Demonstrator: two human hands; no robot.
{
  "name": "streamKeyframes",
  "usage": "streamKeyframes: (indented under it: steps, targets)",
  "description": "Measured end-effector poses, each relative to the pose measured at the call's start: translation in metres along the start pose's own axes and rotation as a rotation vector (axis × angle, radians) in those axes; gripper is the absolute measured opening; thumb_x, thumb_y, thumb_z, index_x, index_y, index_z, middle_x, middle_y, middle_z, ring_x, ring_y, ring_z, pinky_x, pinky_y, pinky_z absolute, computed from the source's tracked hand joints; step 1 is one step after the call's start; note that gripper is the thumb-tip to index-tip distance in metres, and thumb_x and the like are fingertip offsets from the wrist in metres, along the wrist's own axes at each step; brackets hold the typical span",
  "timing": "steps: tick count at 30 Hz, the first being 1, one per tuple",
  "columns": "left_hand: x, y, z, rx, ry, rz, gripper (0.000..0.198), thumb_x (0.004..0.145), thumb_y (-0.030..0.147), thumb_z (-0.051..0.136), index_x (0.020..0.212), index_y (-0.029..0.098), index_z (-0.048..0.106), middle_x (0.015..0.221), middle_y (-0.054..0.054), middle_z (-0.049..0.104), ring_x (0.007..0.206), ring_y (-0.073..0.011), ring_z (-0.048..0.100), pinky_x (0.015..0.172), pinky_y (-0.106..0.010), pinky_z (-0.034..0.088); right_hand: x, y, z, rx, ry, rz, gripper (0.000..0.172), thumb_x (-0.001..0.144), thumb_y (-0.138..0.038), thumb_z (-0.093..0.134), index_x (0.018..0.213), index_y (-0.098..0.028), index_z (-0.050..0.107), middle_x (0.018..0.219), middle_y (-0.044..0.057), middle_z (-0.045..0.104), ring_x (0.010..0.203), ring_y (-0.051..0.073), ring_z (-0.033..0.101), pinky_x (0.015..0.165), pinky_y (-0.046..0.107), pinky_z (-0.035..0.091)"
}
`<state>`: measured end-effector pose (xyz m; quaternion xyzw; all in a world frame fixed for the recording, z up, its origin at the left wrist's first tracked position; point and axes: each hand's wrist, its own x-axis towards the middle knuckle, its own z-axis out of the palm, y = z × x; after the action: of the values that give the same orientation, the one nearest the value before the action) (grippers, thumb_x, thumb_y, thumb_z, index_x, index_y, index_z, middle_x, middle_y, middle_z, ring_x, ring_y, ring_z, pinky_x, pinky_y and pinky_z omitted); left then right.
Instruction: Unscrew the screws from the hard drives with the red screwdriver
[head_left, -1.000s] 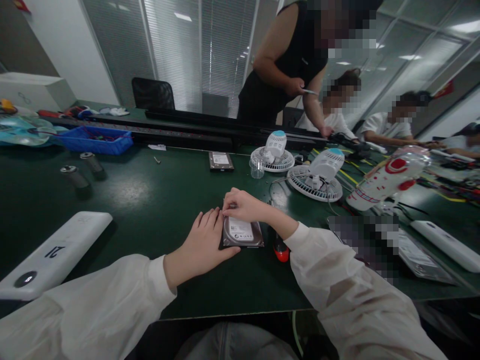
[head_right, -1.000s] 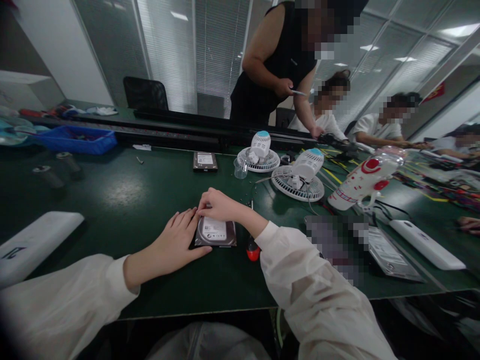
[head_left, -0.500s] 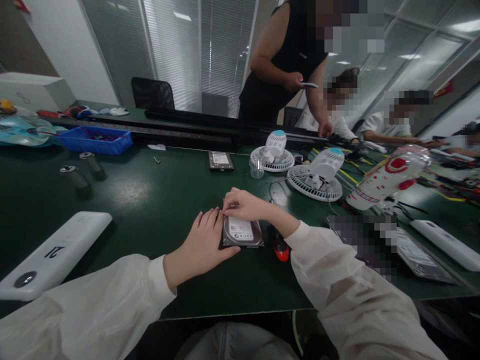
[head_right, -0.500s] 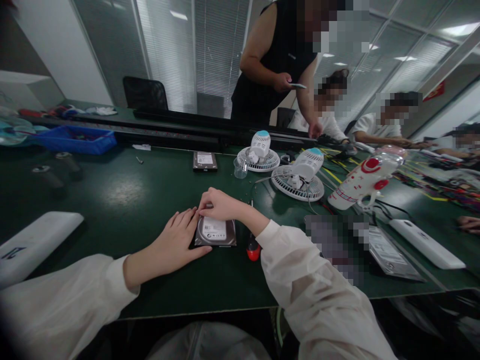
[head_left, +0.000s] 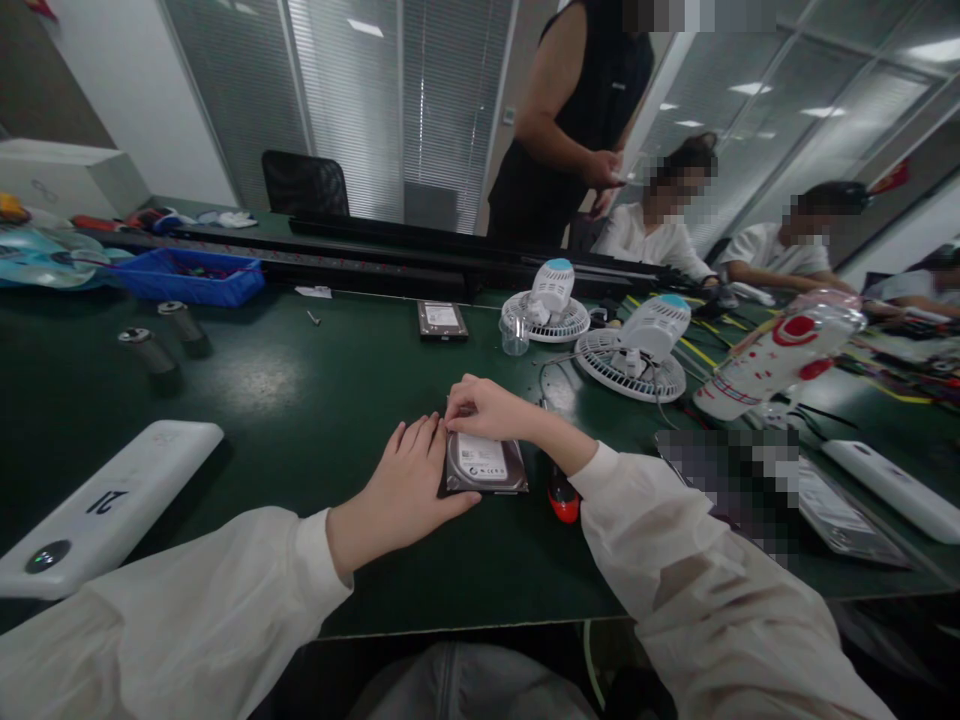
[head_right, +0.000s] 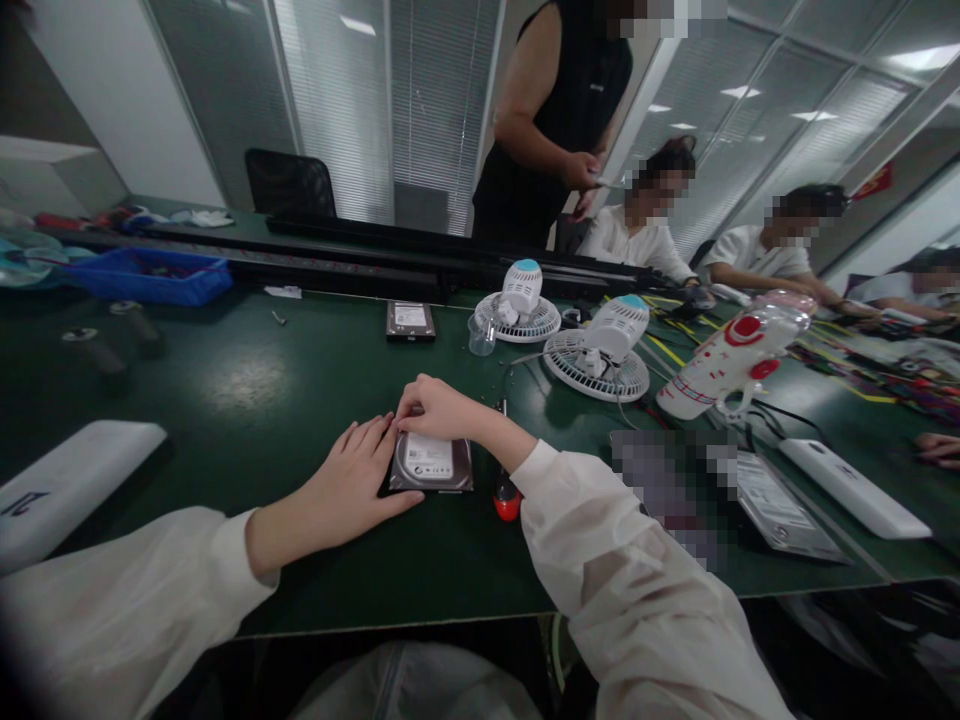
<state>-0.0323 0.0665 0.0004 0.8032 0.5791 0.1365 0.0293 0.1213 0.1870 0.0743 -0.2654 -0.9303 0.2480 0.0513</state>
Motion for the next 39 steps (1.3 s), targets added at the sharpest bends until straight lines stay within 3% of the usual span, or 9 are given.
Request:
streamKeyframes:
  steps: [12,39]
  targets:
    - [-0.0003,0.0007,-0.0004,0.0,-0.003,0.005,0.095,0.091,0.071,0.052,0.153,0.001,0.037,0.155,-0.03,0.046,0.148,-0.0427,0.041,0.122,-0.061,0.029,0.0006,-0.0025,0.0037,0.003,0.03,0.031,0.009,0.088,-0.014,0.067,0.082,-0.012,0.073,0.087,0.006,0.067,0.093,0.017,0.052,0.082,0.031,0.041]
    - [-0.0008,-0.0036,0.0085,0.015,0.052,0.024,0.086,0.09,0.07,0.052,0.152,0.011,0.04,0.154,-0.025,0.049,0.146,-0.041,0.044,0.12,-0.063,0.031,0.0032,-0.0028,0.0023,-0.028,-0.012,-0.007,0.013,0.092,-0.015,0.063,0.086,-0.011,0.074,0.092,0.008,0.068,0.096,0.018,0.052,0.083,0.032,0.039]
